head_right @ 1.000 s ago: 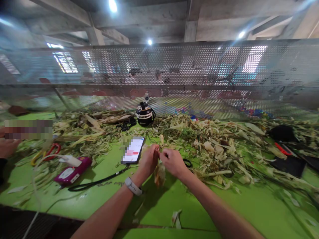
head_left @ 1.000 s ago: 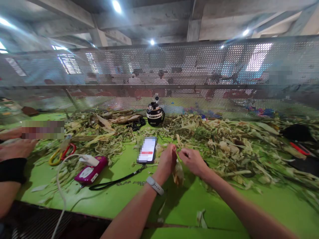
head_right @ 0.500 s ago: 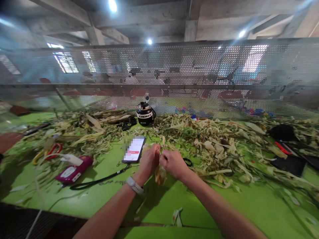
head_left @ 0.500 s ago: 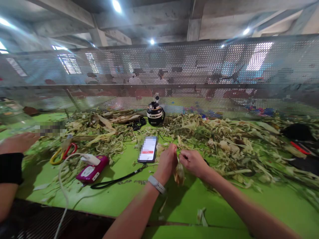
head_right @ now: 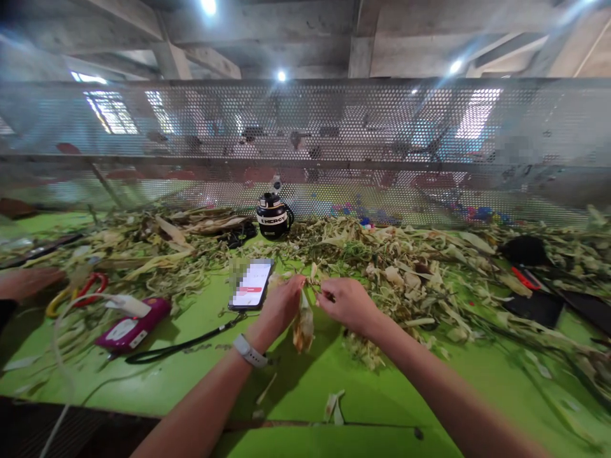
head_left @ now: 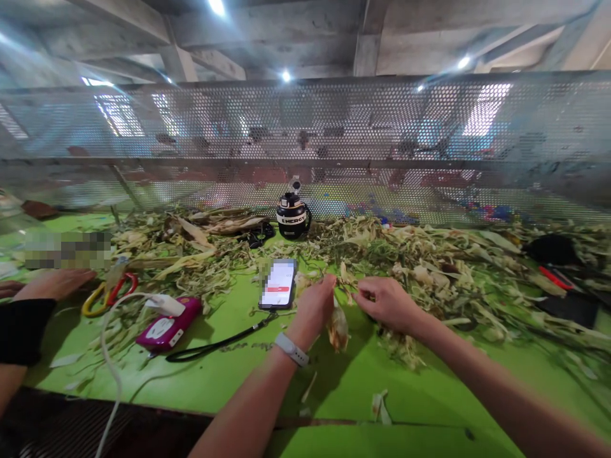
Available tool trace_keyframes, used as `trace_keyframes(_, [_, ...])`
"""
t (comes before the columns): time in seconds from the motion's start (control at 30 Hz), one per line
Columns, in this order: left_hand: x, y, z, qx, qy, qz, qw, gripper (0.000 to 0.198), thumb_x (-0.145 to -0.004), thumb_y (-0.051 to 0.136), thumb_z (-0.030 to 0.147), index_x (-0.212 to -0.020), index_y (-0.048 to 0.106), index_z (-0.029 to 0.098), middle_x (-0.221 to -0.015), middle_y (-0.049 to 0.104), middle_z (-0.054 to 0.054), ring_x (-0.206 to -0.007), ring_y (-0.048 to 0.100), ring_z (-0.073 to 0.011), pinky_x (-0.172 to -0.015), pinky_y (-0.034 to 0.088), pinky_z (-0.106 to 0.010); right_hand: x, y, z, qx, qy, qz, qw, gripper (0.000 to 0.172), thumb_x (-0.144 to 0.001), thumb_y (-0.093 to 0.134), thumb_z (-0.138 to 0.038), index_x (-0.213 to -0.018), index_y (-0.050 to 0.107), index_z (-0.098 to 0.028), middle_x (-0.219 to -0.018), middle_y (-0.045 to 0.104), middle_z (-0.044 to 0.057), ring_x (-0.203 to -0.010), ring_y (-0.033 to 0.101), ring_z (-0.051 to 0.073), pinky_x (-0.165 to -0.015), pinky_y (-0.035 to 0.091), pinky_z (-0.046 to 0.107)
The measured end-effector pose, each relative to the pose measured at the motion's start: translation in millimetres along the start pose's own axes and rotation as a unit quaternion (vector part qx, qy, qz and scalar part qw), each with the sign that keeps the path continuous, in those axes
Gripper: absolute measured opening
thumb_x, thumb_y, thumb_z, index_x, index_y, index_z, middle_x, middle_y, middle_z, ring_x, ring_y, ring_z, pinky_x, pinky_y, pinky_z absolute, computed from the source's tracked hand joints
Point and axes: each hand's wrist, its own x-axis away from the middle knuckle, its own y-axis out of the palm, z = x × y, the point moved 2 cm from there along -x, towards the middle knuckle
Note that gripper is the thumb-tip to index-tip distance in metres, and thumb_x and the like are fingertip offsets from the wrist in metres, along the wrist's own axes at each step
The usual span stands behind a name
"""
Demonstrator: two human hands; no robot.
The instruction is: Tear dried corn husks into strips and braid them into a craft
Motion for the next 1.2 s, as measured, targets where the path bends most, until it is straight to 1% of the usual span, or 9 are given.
trace_keyframes(0.23, [5.6, -4.1, 5.4, -0.021, -0.007, 0.022, 1.0, 0.025, -0.089, 0.033, 0.01, -0.102, 0.053, 0.015, -0.091, 0.067, -0.011, -0.08, 0.063, -0.0191, -0.066, 0.041, -0.027, 1.6, 11.6, -16.6, -0.028, -0.069, -0.039, 0.996, 0.022, -0.071, 0.046, -0.011, -0.053, 0.036, -0.018, -0.05, 0.035, -0.005, -0.047, 0.031, 0.007, -0.05, 0.022, 0.021])
trace_keyframes(0.47, [10.0, -11.2, 7.0, 0.009, 0.083, -0.039, 0.996, 0.031, -0.092, 0.032, 0.022, -0.107, 0.059, 0.018, -0.086, 0.067, -0.012, -0.074, 0.062, -0.0214, -0.065, 0.04, -0.028, -6.6, -38.9, 16.0, -0.011, -0.063, -0.056, 0.996, 0.033, -0.084, 0.05, -0.029, -0.055, 0.04, -0.018, -0.054, 0.042, -0.003, -0.05, 0.037, 0.008, -0.052, 0.027, 0.021])
trace_keyframes(0.6, [15.3, -19.5, 10.7, 0.13, 0.126, -0.056, 0.982, 0.025, -0.09, 0.04, 0.03, -0.092, 0.064, 0.022, -0.069, 0.063, -0.005, -0.059, 0.055, -0.0159, -0.059, 0.036, -0.025, -19.6, -56.3, 34.0, -0.031, -0.06, -0.051, 0.996, 0.038, -0.083, 0.056, -0.042, -0.056, 0.044, -0.017, -0.058, 0.043, -0.002, -0.055, 0.041, 0.009, -0.055, 0.029, 0.022])
trace_keyframes(0.7, [17.9, -26.8, 12.1, 0.29, 0.173, -0.08, 0.938, 0.024, -0.089, 0.043, 0.032, -0.087, 0.065, 0.021, -0.064, 0.058, -0.001, -0.055, 0.048, -0.0123, -0.055, 0.034, -0.022, -30.0, -41.2, 40.6, -0.108, -0.027, -0.039, 0.993, 0.043, -0.078, 0.06, -0.048, -0.053, 0.043, -0.017, -0.055, 0.04, -0.004, -0.054, 0.038, 0.009, -0.053, 0.027, 0.022])
trace_keyframes(0.83, [15.1, -30.4, 7.2, 0.465, 0.144, -0.095, 0.869, 0.026, -0.088, 0.046, 0.038, -0.089, 0.061, 0.017, -0.06, 0.05, 0.002, -0.052, 0.04, -0.0092, -0.05, 0.032, -0.02, -29.5, 5.9, 41.8, -0.315, 0.095, -0.076, 0.941, 0.048, -0.064, 0.066, -0.059, -0.054, 0.045, -0.018, -0.051, 0.038, -0.006, -0.05, 0.032, 0.007, -0.049, 0.025, 0.022])
trace_keyframes(0.93, [9.1, -27.8, 0.1, 0.496, 0.084, -0.02, 0.864, 0.025, -0.087, 0.047, 0.039, -0.083, 0.058, 0.017, -0.059, 0.049, 0.003, -0.05, 0.039, -0.0084, -0.049, 0.03, -0.02, -18.0, 32.8, 39.1, -0.448, 0.171, -0.077, 0.874, 0.05, -0.054, 0.071, -0.061, -0.056, 0.046, -0.017, -0.053, 0.043, -0.005, -0.05, 0.034, 0.007, -0.049, 0.027, 0.022])
trace_keyframes(1.03, [3.8, -24.0, -4.6, 0.48, 0.052, 0.072, 0.873, 0.021, -0.085, 0.051, 0.036, -0.077, 0.06, 0.018, -0.057, 0.052, 0.001, -0.051, 0.042, -0.0094, -0.051, 0.031, -0.021, -5.5, 40.1, 39.3, -0.467, 0.232, -0.082, 0.849, 0.049, -0.055, 0.073, -0.058, -0.057, 0.047, -0.017, -0.05, 0.039, -0.007, -0.046, 0.029, 0.005, -0.045, 0.022, 0.021])
trace_keyframes(1.1, [1.6, -20.0, -4.6, 0.501, 0.029, 0.088, 0.86, 0.021, -0.083, 0.055, 0.037, -0.077, 0.062, 0.018, -0.055, 0.053, 0.001, -0.049, 0.041, -0.0091, -0.049, 0.031, -0.021, 0.8, 39.9, 38.7, -0.461, 0.253, -0.117, 0.842, 0.049, -0.054, 0.074, -0.057, -0.058, 0.048, -0.017, -0.048, 0.035, -0.008, -0.044, 0.026, 0.004, -0.042, 0.017, 0.021])
trace_keyframes(1.2, [1.4, -11.7, 0.3, 0.608, -0.021, 0.046, 0.792, 0.024, -0.077, 0.063, 0.04, -0.076, 0.061, 0.016, -0.055, 0.054, 0.002, -0.045, 0.038, -0.0065, -0.044, 0.028, -0.019, 6.7, 41.4, 32.5, -0.513, 0.254, -0.151, 0.806, 0.052, -0.051, 0.076, -0.059, -0.06, 0.048, -0.017, -0.048, 0.035, -0.009, -0.043, 0.025, 0.003, -0.041, 0.016, 0.02])
